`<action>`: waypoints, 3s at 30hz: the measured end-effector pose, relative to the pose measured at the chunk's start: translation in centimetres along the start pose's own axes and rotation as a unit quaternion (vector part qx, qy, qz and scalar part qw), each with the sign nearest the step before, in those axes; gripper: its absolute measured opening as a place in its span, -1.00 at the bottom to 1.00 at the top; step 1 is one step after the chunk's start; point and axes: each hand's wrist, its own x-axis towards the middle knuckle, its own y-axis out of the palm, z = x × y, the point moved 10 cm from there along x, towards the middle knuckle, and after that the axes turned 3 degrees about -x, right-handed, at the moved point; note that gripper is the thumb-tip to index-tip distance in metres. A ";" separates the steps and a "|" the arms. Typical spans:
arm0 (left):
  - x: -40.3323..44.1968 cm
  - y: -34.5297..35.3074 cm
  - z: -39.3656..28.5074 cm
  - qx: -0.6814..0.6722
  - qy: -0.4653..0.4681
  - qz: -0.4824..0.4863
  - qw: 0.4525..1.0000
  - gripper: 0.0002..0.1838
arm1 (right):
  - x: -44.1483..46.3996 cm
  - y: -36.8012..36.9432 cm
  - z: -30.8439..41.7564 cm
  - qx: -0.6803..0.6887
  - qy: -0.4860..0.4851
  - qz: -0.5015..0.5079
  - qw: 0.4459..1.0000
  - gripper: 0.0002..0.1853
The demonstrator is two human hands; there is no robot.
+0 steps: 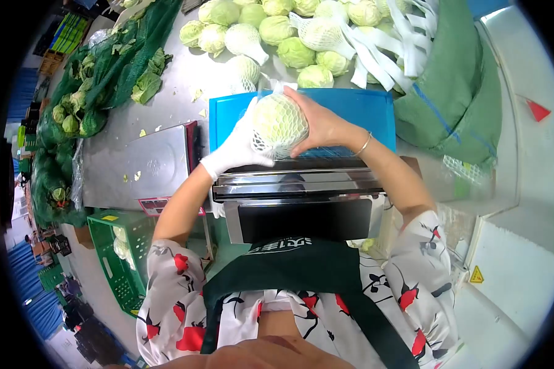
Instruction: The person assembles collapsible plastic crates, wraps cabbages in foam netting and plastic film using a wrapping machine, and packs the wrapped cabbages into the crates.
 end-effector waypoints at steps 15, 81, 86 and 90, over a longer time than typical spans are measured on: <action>-15.6 11.4 -7.9 -0.397 -0.291 0.212 0.844 -0.17 | -19.4 8.9 9.3 0.476 0.339 0.029 0.811 -0.21; -62.8 -22.8 6.4 -0.296 -0.184 -0.747 0.565 -0.23 | 7.6 -6.0 -19.6 0.408 0.391 -0.406 0.718 -0.22; -70.1 -27.7 7.4 0.074 -0.421 -0.668 0.609 -0.36 | 13.0 -6.5 -26.5 0.506 0.437 -0.389 0.633 -0.37; -63.1 -27.8 10.0 0.226 -0.427 -0.577 0.658 -0.50 | 12.3 -5.8 -28.6 0.463 0.486 -0.463 0.579 -0.48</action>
